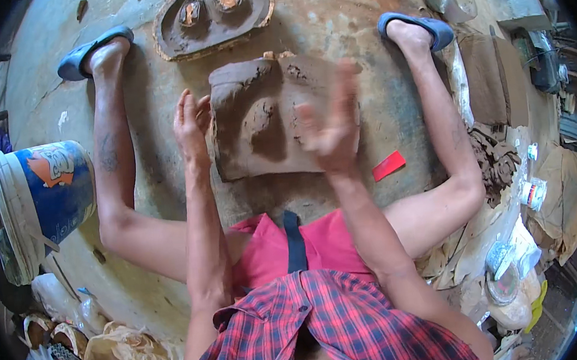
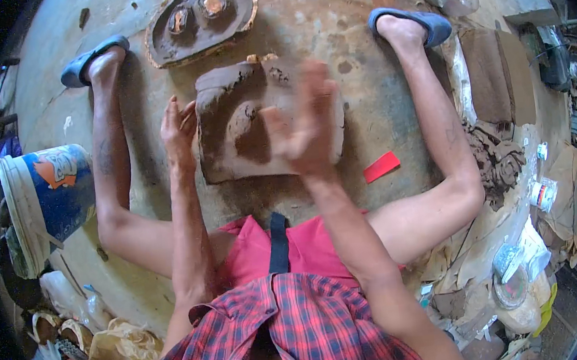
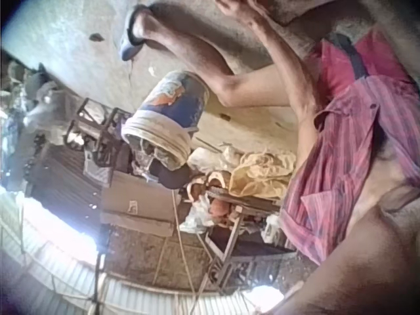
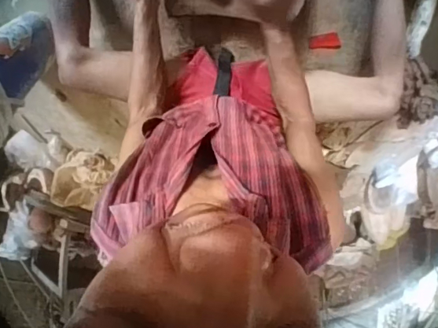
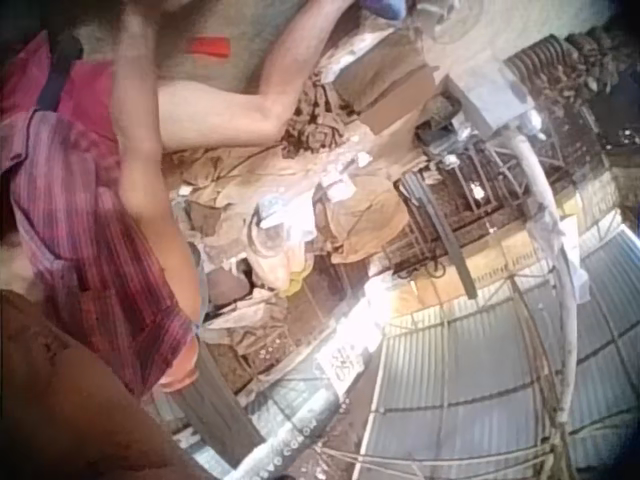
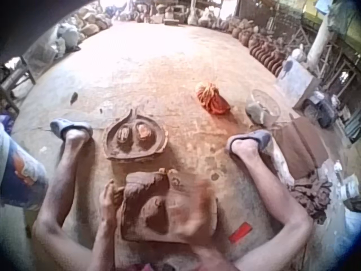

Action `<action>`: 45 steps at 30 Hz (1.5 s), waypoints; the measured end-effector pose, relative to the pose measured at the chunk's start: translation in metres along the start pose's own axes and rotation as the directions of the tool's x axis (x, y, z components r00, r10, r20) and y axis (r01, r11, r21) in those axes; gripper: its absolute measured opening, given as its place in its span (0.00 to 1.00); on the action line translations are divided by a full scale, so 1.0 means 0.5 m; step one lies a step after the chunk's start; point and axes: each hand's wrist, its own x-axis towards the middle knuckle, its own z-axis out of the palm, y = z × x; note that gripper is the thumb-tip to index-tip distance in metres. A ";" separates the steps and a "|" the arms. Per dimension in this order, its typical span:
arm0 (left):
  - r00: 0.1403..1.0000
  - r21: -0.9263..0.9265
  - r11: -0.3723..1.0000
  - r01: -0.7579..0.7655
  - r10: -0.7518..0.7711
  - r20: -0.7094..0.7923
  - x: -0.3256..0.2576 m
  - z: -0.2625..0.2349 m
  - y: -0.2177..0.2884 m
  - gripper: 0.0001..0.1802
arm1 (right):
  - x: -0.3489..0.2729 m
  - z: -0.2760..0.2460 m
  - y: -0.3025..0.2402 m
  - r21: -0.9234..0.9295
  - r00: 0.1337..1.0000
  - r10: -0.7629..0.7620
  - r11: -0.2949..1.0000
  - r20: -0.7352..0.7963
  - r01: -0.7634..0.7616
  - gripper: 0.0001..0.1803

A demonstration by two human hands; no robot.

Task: The person sculpts clay by rolling and pressing clay pieces onto a clay mold by hand, trimming excess clay along the edges using a small scraper, and smoothing and patting the clay.

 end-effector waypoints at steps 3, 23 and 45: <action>0.744 0.818 0.355 -0.453 0.656 0.127 -0.039 0.137 0.030 0.37 | -0.011 -0.079 0.191 0.148 0.853 0.521 0.844 -0.001 -0.515 0.42; 0.569 0.447 0.377 -0.811 0.331 0.753 -0.138 0.344 -0.347 0.60 | -0.017 -0.095 0.232 0.643 0.768 0.560 0.470 0.312 -0.604 0.47; 0.726 0.698 0.414 -0.584 0.651 0.222 -0.017 0.419 -0.315 0.64 | 0.042 -0.084 0.225 0.481 0.713 0.536 0.527 0.452 -0.701 0.27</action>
